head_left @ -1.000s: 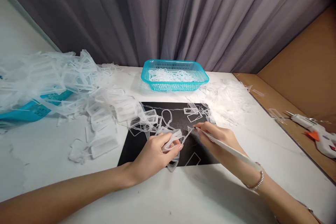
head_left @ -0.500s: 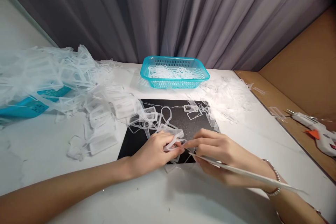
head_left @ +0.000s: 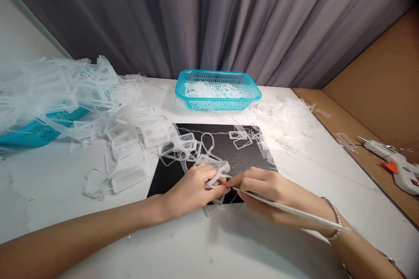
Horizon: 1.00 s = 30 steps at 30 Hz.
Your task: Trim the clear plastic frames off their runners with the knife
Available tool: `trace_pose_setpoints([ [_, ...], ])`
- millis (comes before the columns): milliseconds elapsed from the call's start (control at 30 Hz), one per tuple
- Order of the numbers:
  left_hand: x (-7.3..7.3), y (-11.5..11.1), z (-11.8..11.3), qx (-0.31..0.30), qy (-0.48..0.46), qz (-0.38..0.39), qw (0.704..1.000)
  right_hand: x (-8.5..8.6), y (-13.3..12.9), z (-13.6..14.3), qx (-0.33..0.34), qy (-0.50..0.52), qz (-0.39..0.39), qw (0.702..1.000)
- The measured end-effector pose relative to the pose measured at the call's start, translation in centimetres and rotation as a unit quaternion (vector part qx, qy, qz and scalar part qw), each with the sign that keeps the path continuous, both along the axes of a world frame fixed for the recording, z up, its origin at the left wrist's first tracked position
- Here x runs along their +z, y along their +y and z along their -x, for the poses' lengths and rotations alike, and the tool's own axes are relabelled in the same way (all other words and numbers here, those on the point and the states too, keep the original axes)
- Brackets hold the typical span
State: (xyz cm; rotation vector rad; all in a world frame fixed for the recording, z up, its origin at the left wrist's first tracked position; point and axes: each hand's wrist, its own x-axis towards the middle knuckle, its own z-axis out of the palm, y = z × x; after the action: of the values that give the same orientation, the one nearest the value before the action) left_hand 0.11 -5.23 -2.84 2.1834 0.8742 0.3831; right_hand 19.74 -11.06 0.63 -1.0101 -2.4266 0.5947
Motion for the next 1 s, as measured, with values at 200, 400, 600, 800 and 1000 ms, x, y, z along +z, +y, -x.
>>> trace_pose_setpoints([
  [200, 0.0, 0.0, -0.1, 0.029, -0.011, 0.006, 0.999, -0.3, 0.1, -0.1, -0.004, -0.006, 0.004, 1.0],
  [400, -0.1, -0.1, -0.1, 0.065, -0.017, 0.043, 0.997, -1.1, 0.0, -0.2, -0.035, -0.007, -0.013, 0.999],
  [600, -0.2, -0.2, 0.0, 0.064, -0.008, 0.008, 0.998, -1.6, -0.3, 0.3, -0.064, -0.006, -0.021, 0.998],
  [800, -0.4, -0.1, 0.2, 0.032, -0.039, -0.01, 0.999, -2.7, -0.3, 0.5, -0.093, -0.004, -0.008, 0.996],
  [1000, -0.5, 0.0, 0.2, 0.014, -0.046, -0.019, 0.999, -3.7, 0.1, 0.4, -0.119, 0.006, -0.038, 0.992],
])
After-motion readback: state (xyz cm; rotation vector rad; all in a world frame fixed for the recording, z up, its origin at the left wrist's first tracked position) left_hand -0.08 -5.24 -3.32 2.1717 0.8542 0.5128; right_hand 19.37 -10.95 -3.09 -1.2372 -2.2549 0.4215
